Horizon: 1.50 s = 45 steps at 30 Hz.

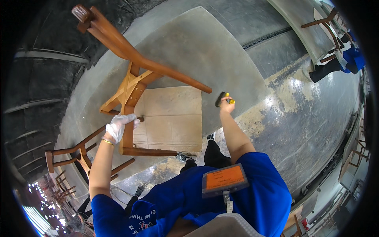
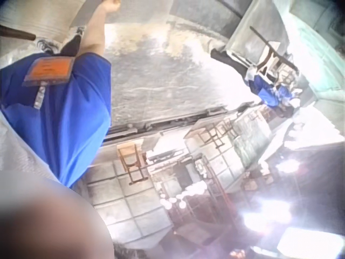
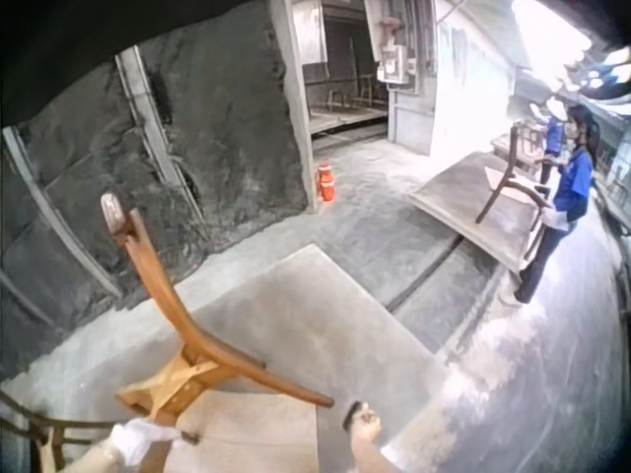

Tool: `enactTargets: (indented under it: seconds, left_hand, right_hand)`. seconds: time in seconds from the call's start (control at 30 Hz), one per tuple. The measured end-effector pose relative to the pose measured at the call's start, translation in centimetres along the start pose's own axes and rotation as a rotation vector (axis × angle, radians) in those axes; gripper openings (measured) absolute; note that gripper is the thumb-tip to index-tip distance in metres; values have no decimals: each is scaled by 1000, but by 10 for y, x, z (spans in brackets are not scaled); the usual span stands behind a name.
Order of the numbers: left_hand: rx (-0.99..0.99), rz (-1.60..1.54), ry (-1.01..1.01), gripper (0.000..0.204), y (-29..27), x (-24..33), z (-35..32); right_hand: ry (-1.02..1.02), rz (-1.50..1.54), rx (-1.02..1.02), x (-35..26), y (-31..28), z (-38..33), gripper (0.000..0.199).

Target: The person applies a finish to wooden chairs using a paintbrush. They rotate each chair to coat the legs, seat frame, and backrest, then place the finished chair on a nearby cardboard sheet. Other workers are visible in the background performing similar tasks.

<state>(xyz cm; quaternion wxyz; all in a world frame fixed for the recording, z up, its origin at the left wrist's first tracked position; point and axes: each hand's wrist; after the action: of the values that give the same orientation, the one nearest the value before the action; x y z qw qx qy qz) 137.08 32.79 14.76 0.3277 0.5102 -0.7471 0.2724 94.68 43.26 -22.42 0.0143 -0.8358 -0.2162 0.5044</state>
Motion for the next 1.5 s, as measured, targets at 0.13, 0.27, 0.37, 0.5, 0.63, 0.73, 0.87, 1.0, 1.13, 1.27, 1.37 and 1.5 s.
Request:
enactTargets:
  seconds: [0.13,0.27,0.37,0.5,0.63,0.73,0.87,1.0,1.13,1.27,1.37,1.5]
  left_hand:
    - [33,-309,1,15,24,-11,43]
    - [-111,-221,245,17,35,-54,62]
    - [-182,-232,423,16,46,-77,65]
    - [12,-209,397,14,70,-88,60]
    - [203,-416,441,9,96,-91,57]
    - [333,-367,511,11,115,-96,73]
    - [592,-465,552,16,146,-102,108]
    - [726,-798,553,18,174,-99,138]
    - [586,-950,586,17,186,-89,141]
    - [338,-841,253,33,162,-87,87]
    - [505,319,648,39,121,-94,16]
    - [1005,998,548,53,79,-119,-55]
  right_hand:
    - [-13,-112,-40,9,-58,52,12]
    - [-8,1,-127,12,-131,81,17]
    - [56,-364,184,10,-186,90,18]
    - [93,-456,278,8,-252,96,15]
    - [-21,-526,280,15,-293,96,25]
    - [-71,-481,256,23,-303,93,20]
    - [-197,-597,191,30,-304,84,18]
    - [-172,-668,129,24,-301,75,18]
    - [-141,-598,34,11,-298,67,16]
    - [-95,-634,70,4,-287,61,8]
    - [-39,-435,-166,2,-272,52,6]
    - [-81,-583,-36,2,-251,34,13]
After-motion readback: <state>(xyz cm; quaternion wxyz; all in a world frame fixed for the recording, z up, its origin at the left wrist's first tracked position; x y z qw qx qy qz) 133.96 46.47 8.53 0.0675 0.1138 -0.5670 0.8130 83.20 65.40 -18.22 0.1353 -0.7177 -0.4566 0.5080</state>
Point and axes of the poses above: each hand's wrist, its own z-axis towards the middle knuckle, its own y-axis out of the palm, x = y × z, and after that the axes turned 11 degrees about y, right-handed
